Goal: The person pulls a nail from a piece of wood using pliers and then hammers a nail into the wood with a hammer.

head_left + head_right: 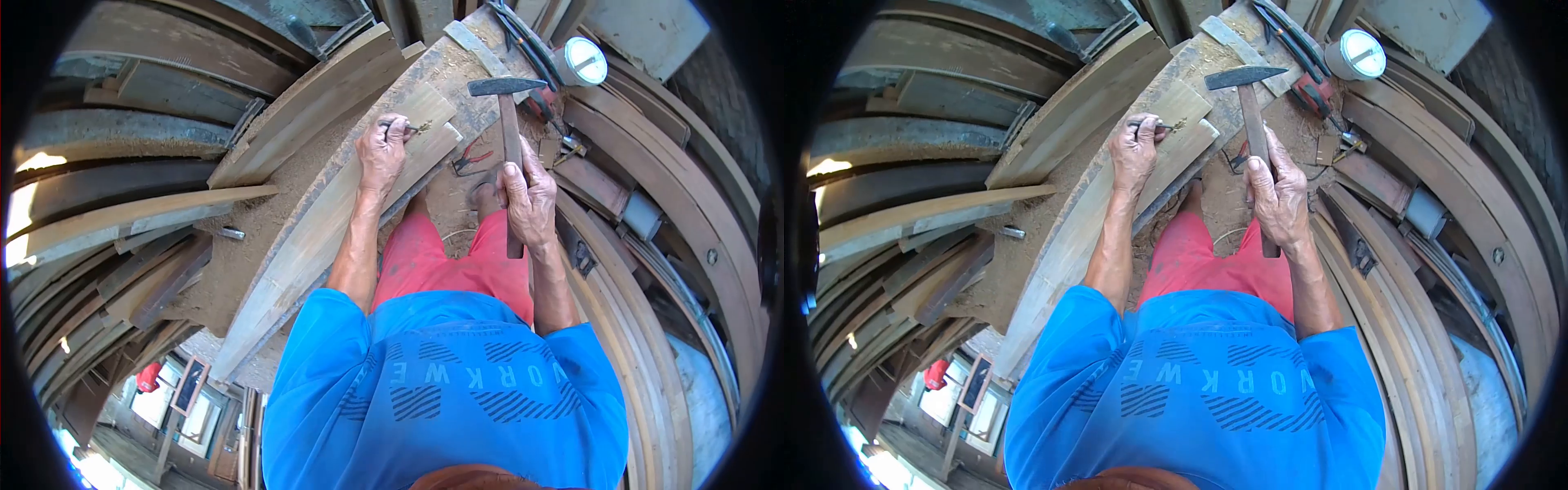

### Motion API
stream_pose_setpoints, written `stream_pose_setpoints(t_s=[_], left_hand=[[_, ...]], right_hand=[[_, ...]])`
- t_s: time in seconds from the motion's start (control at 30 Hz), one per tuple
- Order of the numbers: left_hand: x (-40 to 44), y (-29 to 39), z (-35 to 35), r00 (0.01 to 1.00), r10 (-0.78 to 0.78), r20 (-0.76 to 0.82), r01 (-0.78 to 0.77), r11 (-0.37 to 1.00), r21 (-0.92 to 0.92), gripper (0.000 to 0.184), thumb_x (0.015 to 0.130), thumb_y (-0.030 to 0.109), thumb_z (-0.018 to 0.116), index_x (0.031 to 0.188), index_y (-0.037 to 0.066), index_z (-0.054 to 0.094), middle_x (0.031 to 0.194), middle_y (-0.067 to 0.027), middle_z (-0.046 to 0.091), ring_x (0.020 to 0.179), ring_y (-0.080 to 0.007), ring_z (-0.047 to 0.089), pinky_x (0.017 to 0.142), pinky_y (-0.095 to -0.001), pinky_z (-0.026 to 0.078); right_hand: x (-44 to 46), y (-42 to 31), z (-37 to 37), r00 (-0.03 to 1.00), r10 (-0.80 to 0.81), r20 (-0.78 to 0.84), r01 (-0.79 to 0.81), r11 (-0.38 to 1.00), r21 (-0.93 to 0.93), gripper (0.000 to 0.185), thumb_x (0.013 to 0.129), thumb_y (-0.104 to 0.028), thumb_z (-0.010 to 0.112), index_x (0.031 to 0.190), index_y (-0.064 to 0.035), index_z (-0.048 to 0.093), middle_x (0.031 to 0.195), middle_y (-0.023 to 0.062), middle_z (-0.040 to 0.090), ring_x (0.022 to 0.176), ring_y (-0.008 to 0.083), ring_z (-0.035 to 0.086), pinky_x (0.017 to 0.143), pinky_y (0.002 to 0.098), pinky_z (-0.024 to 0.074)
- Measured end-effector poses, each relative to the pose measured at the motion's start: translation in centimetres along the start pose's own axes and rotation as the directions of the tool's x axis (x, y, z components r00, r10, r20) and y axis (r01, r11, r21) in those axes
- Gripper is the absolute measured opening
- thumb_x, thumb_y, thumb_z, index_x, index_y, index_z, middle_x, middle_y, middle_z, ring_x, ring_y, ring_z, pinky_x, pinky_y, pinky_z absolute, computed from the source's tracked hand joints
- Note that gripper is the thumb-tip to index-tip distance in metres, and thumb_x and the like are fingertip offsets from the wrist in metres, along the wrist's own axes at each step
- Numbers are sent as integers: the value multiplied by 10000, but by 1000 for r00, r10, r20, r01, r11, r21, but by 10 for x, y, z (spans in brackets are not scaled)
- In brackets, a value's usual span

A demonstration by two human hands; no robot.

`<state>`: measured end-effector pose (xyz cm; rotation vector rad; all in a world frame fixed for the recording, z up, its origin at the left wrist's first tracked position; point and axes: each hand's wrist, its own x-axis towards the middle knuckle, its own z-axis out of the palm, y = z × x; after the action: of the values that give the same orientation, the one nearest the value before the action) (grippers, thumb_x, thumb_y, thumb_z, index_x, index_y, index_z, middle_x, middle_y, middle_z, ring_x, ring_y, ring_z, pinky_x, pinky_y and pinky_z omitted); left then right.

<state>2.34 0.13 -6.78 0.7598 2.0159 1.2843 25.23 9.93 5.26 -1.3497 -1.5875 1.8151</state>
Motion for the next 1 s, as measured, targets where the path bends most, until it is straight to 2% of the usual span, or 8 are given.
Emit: stream_pose_setpoints(t_s=[0.07, 0.2, 0.3, 0.4, 0.43, 0.53, 0.6, 1.0], left_hand=[[1, 6, -3, 994, 88, 64, -100, 972, 212, 109, 1013, 134, 726, 1069, 42, 743, 854, -73, 781, 796, -151, 766, 746, -329, 609], [5, 17, 2, 985, 159, 65, -170, 955, 242, 85, 961, 89, 753, 1037, 55, 733, 836, -110, 766, 769, -240, 768, 717, -356, 589], [5, 23, 11, 962, 259, 80, -271, 920, 283, 113, 913, -1, 752, 993, 39, 683, 852, -149, 731, 781, -344, 743, 689, -407, 567], [6, 29, 12, 953, 279, 116, -302, 882, 361, 115, 905, -11, 758, 975, 27, 674, 840, -156, 723, 777, -364, 734, 674, -420, 565], [5, 33, 15, 961, 262, 89, -277, 898, 343, 96, 913, -13, 748, 967, 17, 675, 839, -166, 721, 778, -364, 735, 674, -421, 565], [8, 34, 15, 989, 126, 74, -143, 947, 287, 91, 913, -10, 749, 961, 13, 676, 838, -172, 716, 776, -367, 732, 681, -417, 564], [12, 36, 16, 981, 166, 96, -188, 933, 307, 96, 913, 5, 757, 965, 12, 677, 811, -189, 696, 764, -379, 715, 669, -419, 546], [44, 31, 2, 800, 348, 489, -538, 777, 328, 146, 839, -100, 721, 948, -7, 692, 809, -190, 676, 750, -358, 690, 670, -401, 538]], right_hand=[[11, -8, 0, 999, -27, 41, 28, 999, -31, 536, 1113, -242, 591, 1591, -26, 482, 807, -36, 562, 646, 39, 512, 577, 229, 444], [34, -9, -14, 983, -77, 168, 93, 991, -91, 530, 1107, -211, 590, 1582, -3, 479, 911, 38, 645, 684, 83, 561, 631, 261, 498], [58, -22, -29, 907, -306, 289, 377, 895, -237, 530, 1088, -168, 605, 1567, 23, 479, 1067, 157, 721, 746, 162, 655, 723, 324, 552], [72, -26, -45, 853, -354, 383, 462, 854, -240, 530, 1082, -147, 610, 1550, 65, 480, 1221, 181, 727, 997, 217, 719, 941, 364, 562], [77, -25, -52, 832, -353, 428, 478, 848, -230, 532, 1073, -131, 619, 1540, 83, 481, 1432, 244, 652, 1256, 280, 679, 1083, 379, 500], [84, -24, -61, 793, -411, 449, 543, 811, -218, 520, 1035, -82, 647, 1521, 43, 513, 1237, 260, 721, 933, 332, 755, 864, 378, 568], [90, -16, -63, 740, -515, 434, 635, 746, -198, 521, 1032, -82, 648, 1524, 31, 514, 1175, 261, 730, 904, 346, 752, 844, 391, 569], [87, 21, -58, 802, -312, 510, 516, 791, -328, 526, 1021, -100, 655, 1518, 5, 516, 1241, 312, 700, 1031, 481, 720, 886, 507, 581]])
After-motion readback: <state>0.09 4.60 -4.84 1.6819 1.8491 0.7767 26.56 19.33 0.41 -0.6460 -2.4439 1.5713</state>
